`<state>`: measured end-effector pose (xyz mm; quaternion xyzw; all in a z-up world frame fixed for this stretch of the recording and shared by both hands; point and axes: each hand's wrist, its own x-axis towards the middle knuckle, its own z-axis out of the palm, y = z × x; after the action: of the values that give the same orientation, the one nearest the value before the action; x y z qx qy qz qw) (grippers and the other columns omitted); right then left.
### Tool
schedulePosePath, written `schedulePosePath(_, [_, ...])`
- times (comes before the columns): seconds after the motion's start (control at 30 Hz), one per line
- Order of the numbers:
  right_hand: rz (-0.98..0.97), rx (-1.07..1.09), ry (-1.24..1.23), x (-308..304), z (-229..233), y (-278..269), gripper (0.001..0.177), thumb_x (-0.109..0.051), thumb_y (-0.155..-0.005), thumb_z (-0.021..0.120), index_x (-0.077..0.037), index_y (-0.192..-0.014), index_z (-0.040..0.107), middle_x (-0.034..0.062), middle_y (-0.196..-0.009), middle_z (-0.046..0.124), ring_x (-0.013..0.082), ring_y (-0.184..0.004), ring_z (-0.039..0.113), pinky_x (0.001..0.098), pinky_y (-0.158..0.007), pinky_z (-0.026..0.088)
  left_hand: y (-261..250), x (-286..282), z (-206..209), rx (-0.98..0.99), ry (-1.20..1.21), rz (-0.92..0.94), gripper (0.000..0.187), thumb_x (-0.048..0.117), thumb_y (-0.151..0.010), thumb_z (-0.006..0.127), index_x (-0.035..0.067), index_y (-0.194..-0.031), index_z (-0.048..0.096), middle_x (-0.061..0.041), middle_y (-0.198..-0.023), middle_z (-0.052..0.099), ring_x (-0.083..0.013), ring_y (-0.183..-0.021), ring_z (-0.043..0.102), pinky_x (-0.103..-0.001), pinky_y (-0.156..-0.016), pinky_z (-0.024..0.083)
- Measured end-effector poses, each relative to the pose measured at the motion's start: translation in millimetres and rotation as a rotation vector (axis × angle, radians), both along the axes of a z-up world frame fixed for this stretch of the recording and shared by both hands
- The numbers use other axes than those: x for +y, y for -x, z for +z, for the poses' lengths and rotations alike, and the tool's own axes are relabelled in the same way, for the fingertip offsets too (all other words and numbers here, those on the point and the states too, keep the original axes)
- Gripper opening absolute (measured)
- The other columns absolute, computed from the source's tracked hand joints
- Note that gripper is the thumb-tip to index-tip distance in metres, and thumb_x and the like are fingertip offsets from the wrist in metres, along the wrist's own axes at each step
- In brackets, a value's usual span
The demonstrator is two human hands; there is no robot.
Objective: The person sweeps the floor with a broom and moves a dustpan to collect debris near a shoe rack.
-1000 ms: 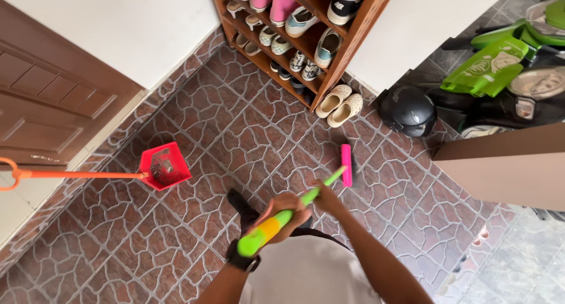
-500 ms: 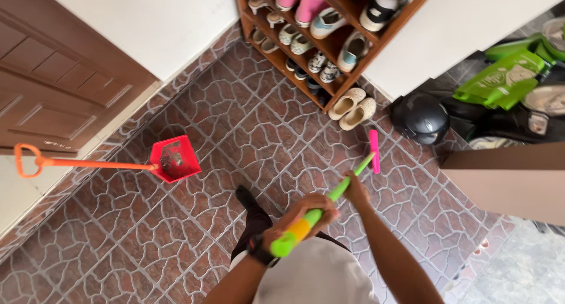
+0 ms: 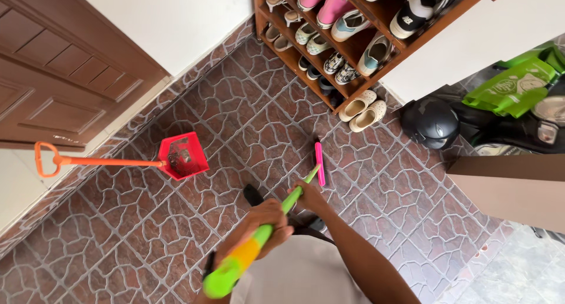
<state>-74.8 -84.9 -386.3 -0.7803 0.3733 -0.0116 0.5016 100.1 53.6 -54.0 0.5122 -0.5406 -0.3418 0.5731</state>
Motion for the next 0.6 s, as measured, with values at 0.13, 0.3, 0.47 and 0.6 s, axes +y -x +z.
schedulePosePath(0.13, [-0.067,0.167,-0.009,12,29,17,0.027,-0.031,-0.091,0.080,-0.016,-0.106,0.063,0.0179,-0.086,0.071,0.0359,-0.082,0.072,0.0463,-0.072,0.054,-18,4,27,-0.011,0.035,-0.162,0.028,0.005,-0.087,0.075,0.009,-0.073,0.051,-0.001,-0.073,0.059,-0.0191,-0.072,0.061,-0.037,-0.091,0.050])
schedulePosePath(0.3, [-0.165,0.117,-0.011,-2,11,80,0.034,-0.004,-0.080,0.072,-0.015,-0.111,0.063,0.0165,-0.093,0.072,0.0310,-0.091,0.070,0.0427,-0.075,0.055,3,-3,-11,0.121,0.045,-0.097,0.020,0.003,-0.089,0.078,0.004,-0.087,0.058,-0.005,-0.084,0.065,-0.0231,-0.084,0.066,-0.034,-0.091,0.050])
schedulePosePath(0.47, [-0.009,-0.114,-0.234,10,-22,89,0.027,0.000,-0.079,0.063,-0.011,-0.104,0.063,0.0081,-0.098,0.074,0.0182,-0.096,0.067,0.0357,-0.084,0.053,20,11,-61,0.161,-0.030,-0.070,0.020,0.003,-0.086,0.078,0.004,-0.086,0.058,-0.005,-0.083,0.064,-0.0222,-0.084,0.066,-0.034,-0.088,0.051])
schedulePosePath(0.6, [0.010,0.040,-0.185,38,-31,18,0.017,-0.016,-0.093,0.071,-0.011,-0.102,0.058,0.0079,-0.087,0.066,0.0183,-0.082,0.063,0.0374,-0.074,0.052,-25,34,-47,0.073,-0.045,-0.010,0.022,0.003,-0.083,0.077,0.004,-0.082,0.056,-0.006,-0.079,0.060,-0.0230,-0.081,0.062,-0.036,-0.087,0.051])
